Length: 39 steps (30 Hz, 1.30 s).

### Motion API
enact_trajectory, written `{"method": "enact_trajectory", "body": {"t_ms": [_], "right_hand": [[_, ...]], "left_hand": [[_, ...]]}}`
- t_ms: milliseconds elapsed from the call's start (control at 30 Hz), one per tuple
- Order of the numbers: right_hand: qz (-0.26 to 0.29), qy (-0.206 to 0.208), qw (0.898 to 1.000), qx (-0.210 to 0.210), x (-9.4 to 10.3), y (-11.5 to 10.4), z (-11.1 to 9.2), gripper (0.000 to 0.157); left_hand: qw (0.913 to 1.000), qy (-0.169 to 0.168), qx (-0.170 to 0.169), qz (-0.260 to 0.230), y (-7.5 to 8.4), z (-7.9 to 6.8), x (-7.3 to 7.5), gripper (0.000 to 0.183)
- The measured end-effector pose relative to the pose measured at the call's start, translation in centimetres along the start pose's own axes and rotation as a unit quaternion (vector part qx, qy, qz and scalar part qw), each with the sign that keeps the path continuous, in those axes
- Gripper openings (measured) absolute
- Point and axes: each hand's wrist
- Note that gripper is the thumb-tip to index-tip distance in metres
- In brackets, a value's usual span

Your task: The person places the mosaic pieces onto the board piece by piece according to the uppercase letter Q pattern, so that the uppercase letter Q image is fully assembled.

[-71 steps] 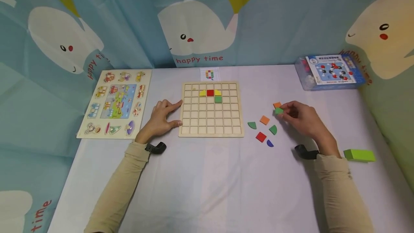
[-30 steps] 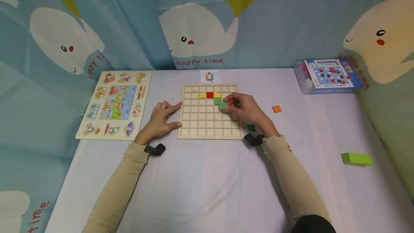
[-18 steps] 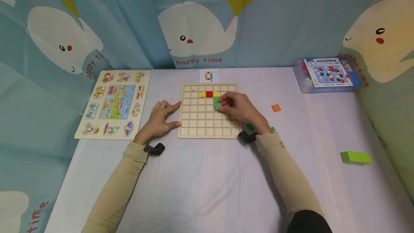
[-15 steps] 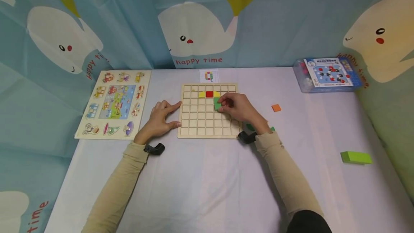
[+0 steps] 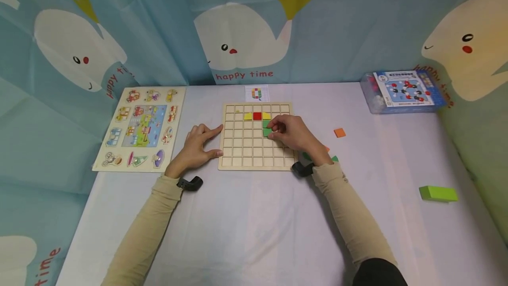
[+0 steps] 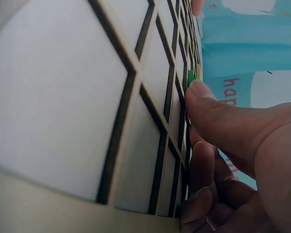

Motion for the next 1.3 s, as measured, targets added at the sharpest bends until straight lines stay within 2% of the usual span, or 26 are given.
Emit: {"method": "enact_trajectory", "body": {"t_ms": [600,1300], "right_hand": [[-0.001,0.000,1.000,-0.013,0.02,0.08,0.17,0.022],[0.005,-0.001,1.000,-0.004,0.13,0.31,0.23,0.022]], "left_hand": [[1.0000,0.002,-0.001,-0.005,-0.07,0.06,-0.10,0.084],[1.0000,0.004,-0.003,-0.003,-0.08,0.02,-0.05,0.084]]}}
Point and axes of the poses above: each hand's wrist, its own z-axis towards the middle knuckle, its own x-axis out of the back of the hand, y = z × x, and after that the axes turned 3 degrees about z, right-handed
